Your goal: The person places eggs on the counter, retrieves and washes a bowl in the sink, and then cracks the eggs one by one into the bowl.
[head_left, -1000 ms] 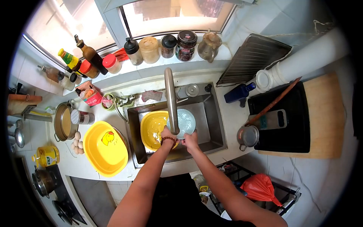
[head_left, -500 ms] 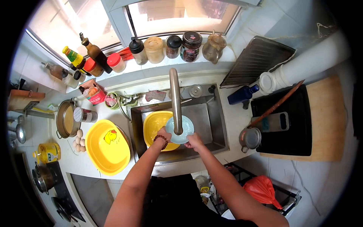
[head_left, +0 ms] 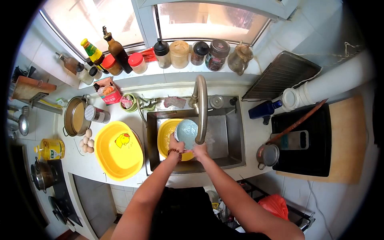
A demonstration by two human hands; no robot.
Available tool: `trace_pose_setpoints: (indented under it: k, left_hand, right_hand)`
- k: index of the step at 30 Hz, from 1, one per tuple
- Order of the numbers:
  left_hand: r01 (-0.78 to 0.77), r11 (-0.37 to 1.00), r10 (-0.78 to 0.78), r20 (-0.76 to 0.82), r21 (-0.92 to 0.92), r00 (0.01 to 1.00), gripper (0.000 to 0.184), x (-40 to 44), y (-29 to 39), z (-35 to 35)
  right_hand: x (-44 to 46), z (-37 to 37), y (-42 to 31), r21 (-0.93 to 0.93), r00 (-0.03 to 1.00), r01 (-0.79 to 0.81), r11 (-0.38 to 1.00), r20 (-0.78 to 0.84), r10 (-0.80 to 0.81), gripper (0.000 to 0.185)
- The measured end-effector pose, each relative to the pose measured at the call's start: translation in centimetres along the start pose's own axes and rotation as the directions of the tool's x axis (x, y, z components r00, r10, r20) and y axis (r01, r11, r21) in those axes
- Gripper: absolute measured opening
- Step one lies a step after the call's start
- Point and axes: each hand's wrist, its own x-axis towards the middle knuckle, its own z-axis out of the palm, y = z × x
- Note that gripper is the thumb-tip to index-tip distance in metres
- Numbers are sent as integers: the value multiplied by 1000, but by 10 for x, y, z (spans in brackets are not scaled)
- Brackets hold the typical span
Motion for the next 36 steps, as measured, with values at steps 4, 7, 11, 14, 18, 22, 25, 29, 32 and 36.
trace_pose_setpoints:
  k: [4,7,11,14,18,22,25,29,32,36]
  left_hand:
    - [-117,993,119,-156,19,981,81,1,-21,-5]
    - [131,991,-130,94,-5,987,86,-11,12,-19]
    - [-56,998,52,-92,-40,994,85,13,-25,9]
    - [18,996,-29,-127,-85,991,88,1,-11,4]
    - [19,999,-19,4,26,1000,87,-11,12,2]
    - [-197,975,220,-301,105,928,88,20,-41,17]
    - [86,990,-95,82,108,992,89,-47,50,-10]
    - [-223,975,215,-242,-5,946,89,32,-55,23]
    - [-241,971,230,-302,0,925,86,12,-42,16]
    - [11,1000,-10,-36,27,999,80,-17,11,-4]
  right_hand:
    - [-2,-8,-5,47,887,-277,960,396,237,11]
    - [31,-18,11,-396,992,126,910,74,-105,14]
    - [9,4,7,341,925,-306,889,327,193,18]
    - [-19,-13,-33,58,932,-241,969,293,214,15]
    - [37,5,32,-51,999,48,998,9,-47,14]
    - [-17,-8,-21,134,940,-219,966,294,173,17]
    - [-15,-24,-28,-216,954,-114,970,247,167,15]
    - [10,-3,10,96,998,-27,995,63,21,24]
    - [-13,-16,-15,48,837,-281,959,501,220,27]
    - [65,-13,57,-254,966,222,941,-76,-248,33]
